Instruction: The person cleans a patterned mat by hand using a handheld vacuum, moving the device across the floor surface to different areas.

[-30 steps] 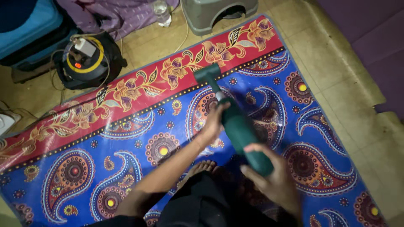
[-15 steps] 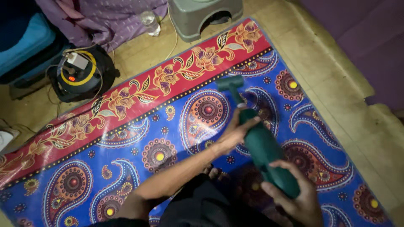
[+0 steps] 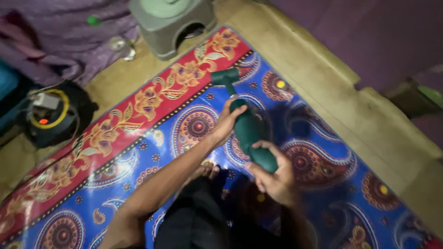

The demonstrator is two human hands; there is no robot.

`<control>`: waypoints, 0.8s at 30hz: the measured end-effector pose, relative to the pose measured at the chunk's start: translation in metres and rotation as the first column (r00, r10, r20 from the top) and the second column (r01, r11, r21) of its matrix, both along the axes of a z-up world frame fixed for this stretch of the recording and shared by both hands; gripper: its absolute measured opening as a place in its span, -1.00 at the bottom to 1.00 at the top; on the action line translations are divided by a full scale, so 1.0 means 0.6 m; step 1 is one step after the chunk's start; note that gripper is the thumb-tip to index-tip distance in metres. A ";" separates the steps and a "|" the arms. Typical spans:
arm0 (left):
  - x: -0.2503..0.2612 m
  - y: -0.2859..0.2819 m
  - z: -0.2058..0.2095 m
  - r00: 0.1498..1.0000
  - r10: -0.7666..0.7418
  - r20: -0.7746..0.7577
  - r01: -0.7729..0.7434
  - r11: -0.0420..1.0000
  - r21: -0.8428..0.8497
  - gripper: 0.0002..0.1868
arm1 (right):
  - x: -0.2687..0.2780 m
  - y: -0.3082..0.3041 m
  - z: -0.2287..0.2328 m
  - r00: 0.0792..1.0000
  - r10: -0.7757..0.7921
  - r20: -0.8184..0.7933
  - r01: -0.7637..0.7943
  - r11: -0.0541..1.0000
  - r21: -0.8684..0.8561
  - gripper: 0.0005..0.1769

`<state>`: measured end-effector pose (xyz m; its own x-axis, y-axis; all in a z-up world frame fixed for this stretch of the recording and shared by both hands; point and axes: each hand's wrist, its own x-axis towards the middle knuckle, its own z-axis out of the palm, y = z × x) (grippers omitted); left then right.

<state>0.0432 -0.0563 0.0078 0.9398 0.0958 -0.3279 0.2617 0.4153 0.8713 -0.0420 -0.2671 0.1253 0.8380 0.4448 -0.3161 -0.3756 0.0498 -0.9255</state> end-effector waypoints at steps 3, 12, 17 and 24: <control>-0.023 -0.027 0.030 1.000 -0.031 0.001 0.031 0.997 0.076 -0.33 | -0.021 -0.011 -0.011 0.984 -0.019 0.177 0.039 0.994 -0.107 -0.51; 0.119 0.025 -0.032 0.999 -0.023 0.039 0.018 0.991 0.132 -0.28 | 0.067 0.068 -0.021 0.980 -0.156 0.127 0.171 0.978 -0.117 -0.55; 0.268 0.096 -0.081 0.982 -0.027 0.188 -0.007 0.983 0.181 -0.30 | 0.187 0.142 -0.050 0.966 -0.116 0.232 0.138 0.987 -0.081 -0.54; 0.221 0.064 -0.052 0.975 -0.063 0.214 0.068 0.998 -0.016 -0.28 | 0.153 0.109 -0.023 0.969 -0.150 0.197 0.190 0.961 -0.201 -0.51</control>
